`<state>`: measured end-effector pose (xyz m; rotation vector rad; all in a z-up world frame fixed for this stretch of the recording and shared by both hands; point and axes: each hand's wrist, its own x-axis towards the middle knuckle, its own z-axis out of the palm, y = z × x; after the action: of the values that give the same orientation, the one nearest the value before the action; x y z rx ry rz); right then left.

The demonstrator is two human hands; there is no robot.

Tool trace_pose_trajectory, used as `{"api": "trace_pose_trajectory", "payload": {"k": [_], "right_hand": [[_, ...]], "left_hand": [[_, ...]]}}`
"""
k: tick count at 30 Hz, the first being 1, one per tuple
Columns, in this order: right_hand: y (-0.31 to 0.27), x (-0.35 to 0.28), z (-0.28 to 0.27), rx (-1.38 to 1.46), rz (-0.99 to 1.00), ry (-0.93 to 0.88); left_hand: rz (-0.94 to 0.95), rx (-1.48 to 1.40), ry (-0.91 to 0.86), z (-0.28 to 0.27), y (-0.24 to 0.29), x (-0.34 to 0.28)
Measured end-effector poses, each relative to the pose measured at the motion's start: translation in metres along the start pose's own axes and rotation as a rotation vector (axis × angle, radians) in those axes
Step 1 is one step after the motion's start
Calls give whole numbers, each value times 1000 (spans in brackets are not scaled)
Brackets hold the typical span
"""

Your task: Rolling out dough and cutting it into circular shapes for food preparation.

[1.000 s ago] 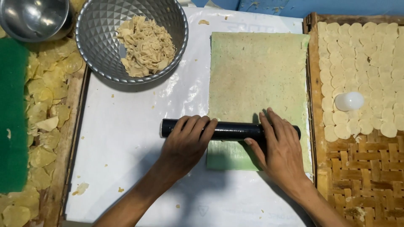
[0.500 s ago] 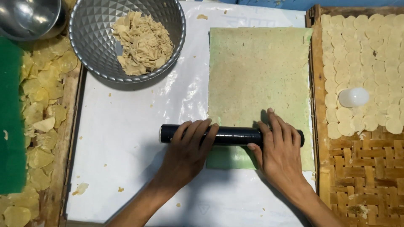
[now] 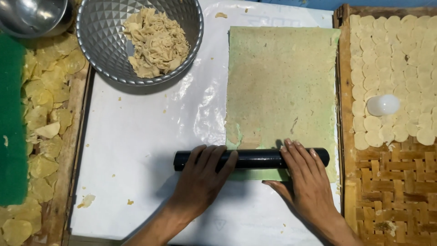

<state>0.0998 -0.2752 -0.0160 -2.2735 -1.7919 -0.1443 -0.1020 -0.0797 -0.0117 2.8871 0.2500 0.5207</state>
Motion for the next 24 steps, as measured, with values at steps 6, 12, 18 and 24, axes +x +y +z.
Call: {"api": "trace_pose_trajectory", "payload": {"k": [6,12,18,24], "right_hand": [[27,35,-8,139,-37,36],[42,103,-32,213,98,-8],[46,119,-7,45,197,-120],[50,120,1,-33,244,-183]], "left_hand": [[99,165,166,-24,-19,52],[97,88,63,-11,-48,80],[16,-81,59,3,-58,86],[-13,144,116,11,-64,100]]}}
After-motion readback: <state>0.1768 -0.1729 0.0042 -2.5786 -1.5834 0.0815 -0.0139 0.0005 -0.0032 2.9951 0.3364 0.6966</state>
